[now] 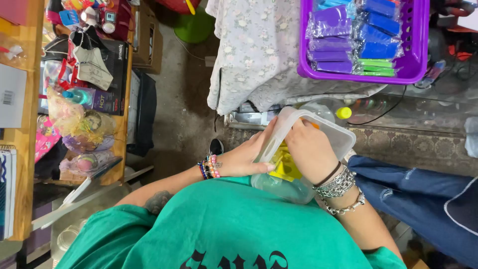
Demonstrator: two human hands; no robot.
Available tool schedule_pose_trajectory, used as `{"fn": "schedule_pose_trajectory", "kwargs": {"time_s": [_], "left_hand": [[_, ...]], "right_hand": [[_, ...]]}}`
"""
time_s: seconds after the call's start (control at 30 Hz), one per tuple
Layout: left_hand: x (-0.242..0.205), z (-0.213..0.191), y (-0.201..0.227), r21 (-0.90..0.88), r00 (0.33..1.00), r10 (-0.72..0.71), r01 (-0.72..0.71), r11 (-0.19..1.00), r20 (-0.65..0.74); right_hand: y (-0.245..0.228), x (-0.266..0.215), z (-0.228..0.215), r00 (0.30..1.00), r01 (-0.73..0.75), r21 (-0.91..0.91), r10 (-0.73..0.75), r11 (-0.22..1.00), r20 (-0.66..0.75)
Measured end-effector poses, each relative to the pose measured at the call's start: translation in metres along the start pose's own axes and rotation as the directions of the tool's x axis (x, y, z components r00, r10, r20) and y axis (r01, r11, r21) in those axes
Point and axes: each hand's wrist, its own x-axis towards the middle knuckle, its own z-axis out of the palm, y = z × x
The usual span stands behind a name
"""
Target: The person organizes colorful plastic items from a clear container into a purple basket, arranging them by color. They then pick up a clear jar containing black objects and transfer them into a white container.
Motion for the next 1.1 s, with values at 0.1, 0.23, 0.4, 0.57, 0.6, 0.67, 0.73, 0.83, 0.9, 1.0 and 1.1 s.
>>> {"fn": "schedule_pose_trajectory", "kwargs": {"time_s": [0.1,0.23,0.4,0.57,0.6,0.67,0.73,0.83,0.9,1.0,1.1], "left_hand": [[0.006,-0.006,0.014,0.013,1.0,0.022,-0.022,1.0,0.015],[0.015,-0.002,0.005,0.02,0.999,0.037,-0.038,0.999,0.032],[0.022,-0.001,0.0,-0.005,0.999,0.033,-0.033,0.999,0.036],[0.029,-0.006,0.007,0.003,1.0,0.021,-0.021,1.0,0.013],[0.03,-0.006,0.008,0.0,1.0,0.011,-0.011,1.0,0.011],[0.031,-0.004,0.008,-0.006,1.0,0.002,-0.002,1.0,0.009],[0.034,-0.004,0.006,-0.011,1.0,-0.006,0.006,1.0,0.009],[0.035,-0.003,0.004,-0.018,0.999,-0.036,0.037,0.999,0.029],[0.035,-0.004,0.006,-0.016,0.999,-0.038,0.039,0.999,0.035],[0.04,-0.006,0.005,-0.012,0.998,-0.042,0.043,0.999,0.042],[0.041,-0.003,0.011,0.019,0.998,-0.047,0.047,0.999,0.047]], "right_hand": [[0.004,-0.003,-0.004,0.999,-0.014,-0.041,0.016,0.999,0.043],[0.02,-0.005,0.003,0.996,0.038,0.053,-0.042,0.998,0.079],[0.034,-0.001,0.006,0.988,0.027,0.243,-0.063,0.97,0.14],[0.044,0.003,-0.003,0.989,-0.007,0.314,-0.039,0.949,0.142],[0.043,0.004,-0.003,0.992,0.0,0.318,-0.041,0.948,0.121],[0.044,0.004,0.008,0.991,0.009,0.318,-0.052,0.948,0.126],[0.046,0.004,0.019,0.99,0.016,0.316,-0.06,0.949,0.13],[0.052,0.004,0.028,0.979,-0.025,0.343,-0.046,0.939,0.199],[0.058,0.005,0.024,0.967,-0.092,0.417,-0.02,0.904,0.255],[0.061,0.007,0.03,0.956,-0.139,0.416,0.012,0.899,0.295],[0.059,0.006,0.035,0.925,-0.247,0.405,0.089,0.88,0.37]]}}
